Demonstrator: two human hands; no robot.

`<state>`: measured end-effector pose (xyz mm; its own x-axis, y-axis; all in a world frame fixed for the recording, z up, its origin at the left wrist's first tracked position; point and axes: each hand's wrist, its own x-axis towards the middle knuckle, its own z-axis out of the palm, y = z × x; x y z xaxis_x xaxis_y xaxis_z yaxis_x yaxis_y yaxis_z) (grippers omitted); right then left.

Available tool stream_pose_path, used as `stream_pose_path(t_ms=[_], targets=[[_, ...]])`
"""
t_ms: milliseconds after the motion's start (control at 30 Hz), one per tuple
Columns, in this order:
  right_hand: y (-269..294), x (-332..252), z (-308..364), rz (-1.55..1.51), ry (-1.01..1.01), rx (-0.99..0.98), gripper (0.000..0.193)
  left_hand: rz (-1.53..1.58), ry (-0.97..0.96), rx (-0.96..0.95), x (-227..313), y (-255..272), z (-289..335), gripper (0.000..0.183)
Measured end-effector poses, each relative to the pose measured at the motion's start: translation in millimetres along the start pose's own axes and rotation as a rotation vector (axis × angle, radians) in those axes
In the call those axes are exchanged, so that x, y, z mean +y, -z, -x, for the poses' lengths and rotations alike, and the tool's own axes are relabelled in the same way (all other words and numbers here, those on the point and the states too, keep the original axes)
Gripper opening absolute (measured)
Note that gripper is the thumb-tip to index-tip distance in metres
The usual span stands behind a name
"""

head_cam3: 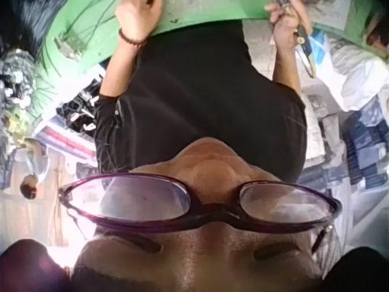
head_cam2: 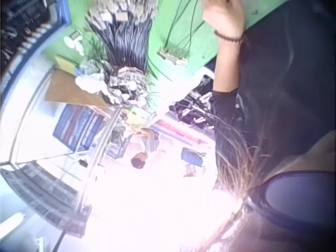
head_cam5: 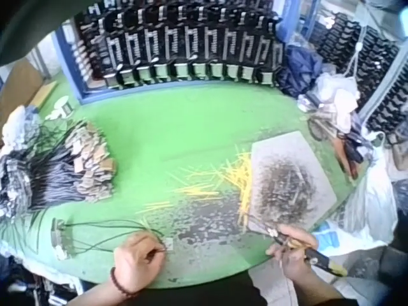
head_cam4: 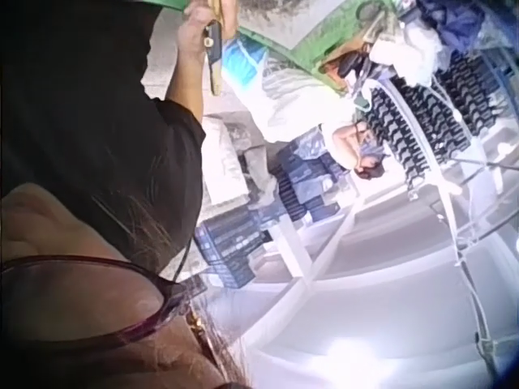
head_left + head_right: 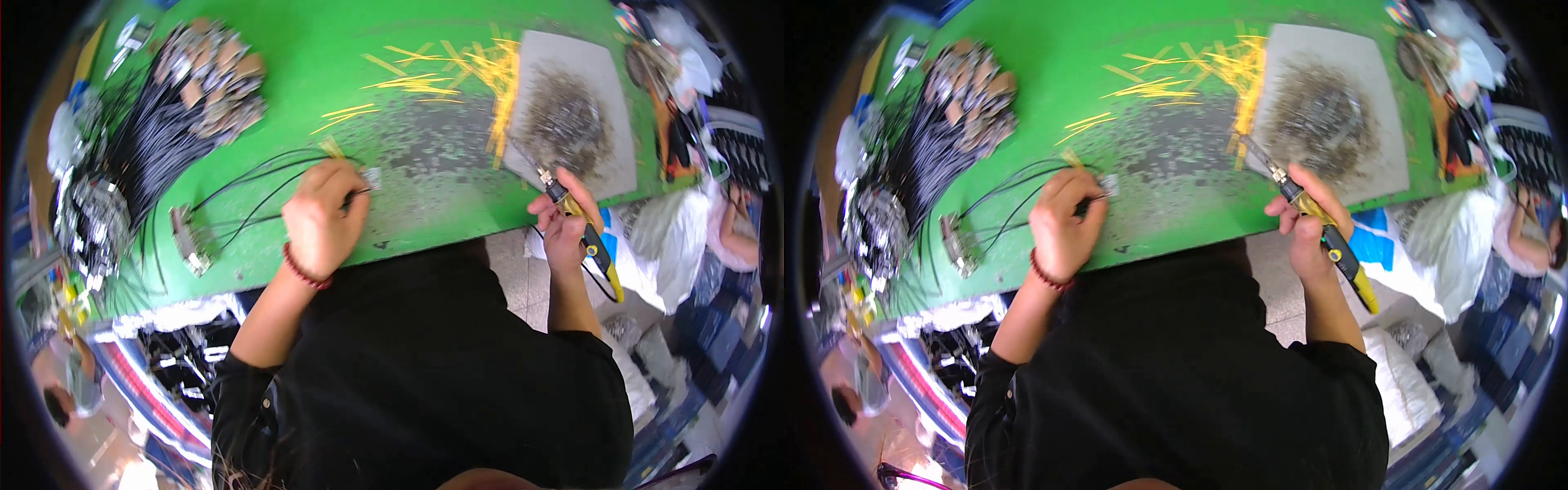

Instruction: The person solders wires to a circuit board using a soldering iron, then places the board into a plastic toy car shell. They repeat the process by soldering wires to another circuit board and placing it into a different toy car shell retrieved from a bin.

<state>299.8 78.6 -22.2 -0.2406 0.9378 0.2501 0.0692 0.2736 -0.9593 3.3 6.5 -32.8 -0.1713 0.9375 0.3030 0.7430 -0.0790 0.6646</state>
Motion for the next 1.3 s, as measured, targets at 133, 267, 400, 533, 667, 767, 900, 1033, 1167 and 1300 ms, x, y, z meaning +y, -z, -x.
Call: stream_pose_path(t_ms=[133,267,400,533,667,767,900,1033,1167,1300], targets=[[40.3,6.6,10.0,-0.094,-0.094,0.331,0.031,-0.044,-0.019,0.003,4.8,2.2,2.3,0.012],[74.3,11.8,7.9,-0.149,-0.091,0.549,0.012,-0.102,-0.108,-0.02,7.5,0.5,-1.8,0.012],[88.8,19.9,3.8,-0.065,-0.07,0.532,0.011,-0.038,-0.056,-0.022,5.3,-1.8,-0.9,0.012],[94.9,34.3,-1.8,0.024,-0.03,0.497,0.012,-0.002,0.014,-0.053,5.0,-0.7,0.3,0.012],[95.2,40.4,-2.0,0.075,-0.033,0.474,0.012,-0.003,0.048,-0.094,8.5,2.9,-2.3,0.011],[91.9,41.7,-2.4,0.034,-0.01,0.503,0.012,-0.017,0.054,-0.106,8.5,5.9,-2.6,0.01],[67.1,23.8,-8.8,-0.131,0.027,0.493,0.01,0.002,0.08,-0.104,6.8,8.8,1.1,0.01],[26.8,20.8,0.4,-0.214,-0.055,0.365,0.014,0.029,0.006,-0.071,2.1,2.7,-1.4,0.011],[-37.3,12.4,4.5,-0.182,-0.085,0.033,0.019,0.012,-0.013,-0.036,-2.5,1.4,2.9,0.012],[-73.7,14.0,5.1,-0.184,-0.102,-0.16,0.024,0.009,-0.022,-0.004,-6.0,1.2,5.6,0.013]])
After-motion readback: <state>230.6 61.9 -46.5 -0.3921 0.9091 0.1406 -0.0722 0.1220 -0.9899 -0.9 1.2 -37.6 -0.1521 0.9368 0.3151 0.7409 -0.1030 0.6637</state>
